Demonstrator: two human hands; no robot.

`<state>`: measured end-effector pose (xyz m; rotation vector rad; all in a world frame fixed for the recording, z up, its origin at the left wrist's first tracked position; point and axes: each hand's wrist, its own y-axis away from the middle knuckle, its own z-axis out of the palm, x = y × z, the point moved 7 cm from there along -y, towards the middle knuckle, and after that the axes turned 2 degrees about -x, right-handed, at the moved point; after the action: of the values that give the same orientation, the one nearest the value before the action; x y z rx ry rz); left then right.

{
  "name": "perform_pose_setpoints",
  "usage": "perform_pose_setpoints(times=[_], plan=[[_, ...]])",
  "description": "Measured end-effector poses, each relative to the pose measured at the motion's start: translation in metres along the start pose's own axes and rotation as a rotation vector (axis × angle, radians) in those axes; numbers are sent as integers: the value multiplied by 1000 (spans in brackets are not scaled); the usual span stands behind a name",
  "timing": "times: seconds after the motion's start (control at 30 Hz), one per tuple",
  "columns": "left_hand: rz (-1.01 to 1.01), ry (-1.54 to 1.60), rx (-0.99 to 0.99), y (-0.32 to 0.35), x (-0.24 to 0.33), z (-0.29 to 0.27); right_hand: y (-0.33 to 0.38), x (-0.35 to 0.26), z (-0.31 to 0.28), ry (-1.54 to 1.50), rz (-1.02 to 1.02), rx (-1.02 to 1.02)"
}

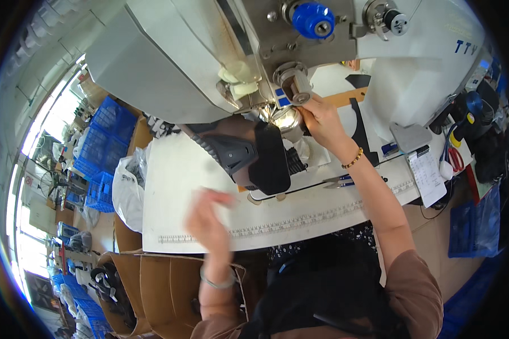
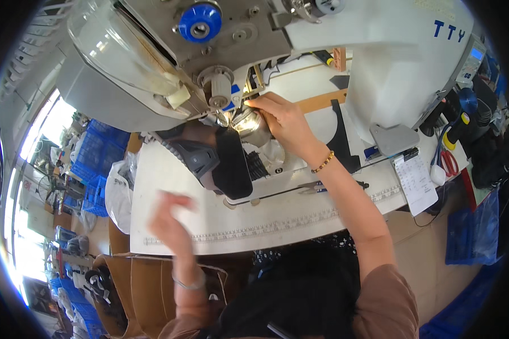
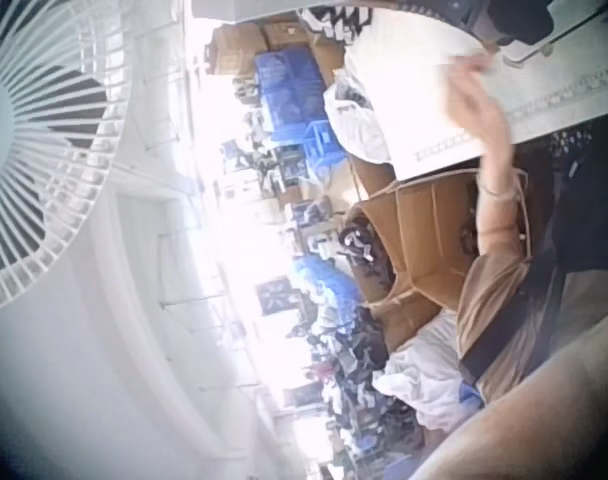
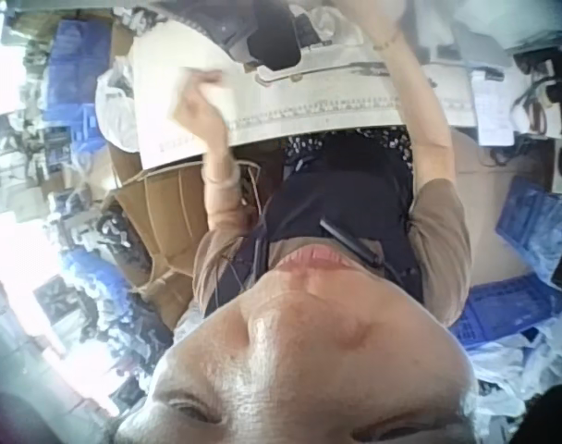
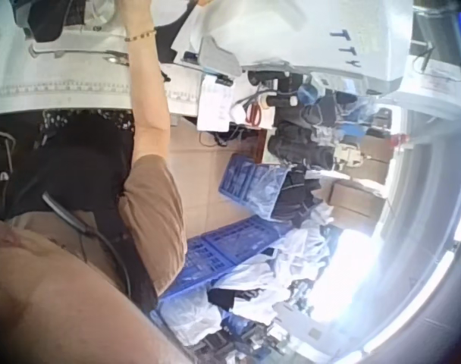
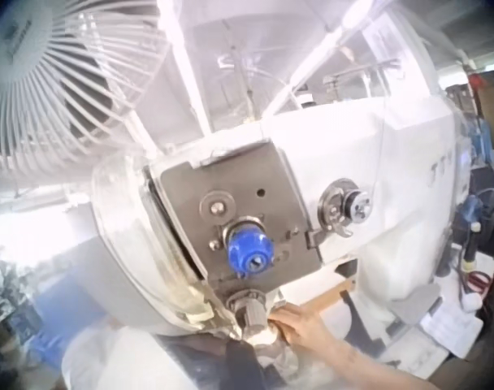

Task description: The person aligns and stitches shoe upper components together using a sewing machine, trims thread using thread snips, and continues sewing the boot pieces.

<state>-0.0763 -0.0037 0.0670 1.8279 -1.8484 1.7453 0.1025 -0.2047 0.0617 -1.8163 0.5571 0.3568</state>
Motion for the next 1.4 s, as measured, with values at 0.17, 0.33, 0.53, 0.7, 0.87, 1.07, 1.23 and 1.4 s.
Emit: perform_pose_setpoints(times=[0.17, 0.33, 0.53, 0.7, 0.87, 1.07, 1.23, 1.4], plan=[[497, -557, -79, -145, 19, 19, -2, -1, -1, -50, 32, 16], [527, -650, 39, -153, -18, 35, -2, 2, 5, -31, 43, 71], [443, -738, 182, -133, 7, 30, 2, 4, 1, -87, 49, 97], [484, -703, 237, -122, 8, 24, 4, 7, 5, -134, 79, 67], [431, -693, 206, -115, 8, 26, 5, 6, 1, -119, 35, 120], [517, -682, 271, -119, 14, 23, 3, 13, 8, -218, 103, 93], [521, -699, 231, -128, 10, 30, 4, 13, 8, -236, 117, 79], [534, -640, 233, -131, 3, 28, 7, 15, 9, -304, 97, 119]])
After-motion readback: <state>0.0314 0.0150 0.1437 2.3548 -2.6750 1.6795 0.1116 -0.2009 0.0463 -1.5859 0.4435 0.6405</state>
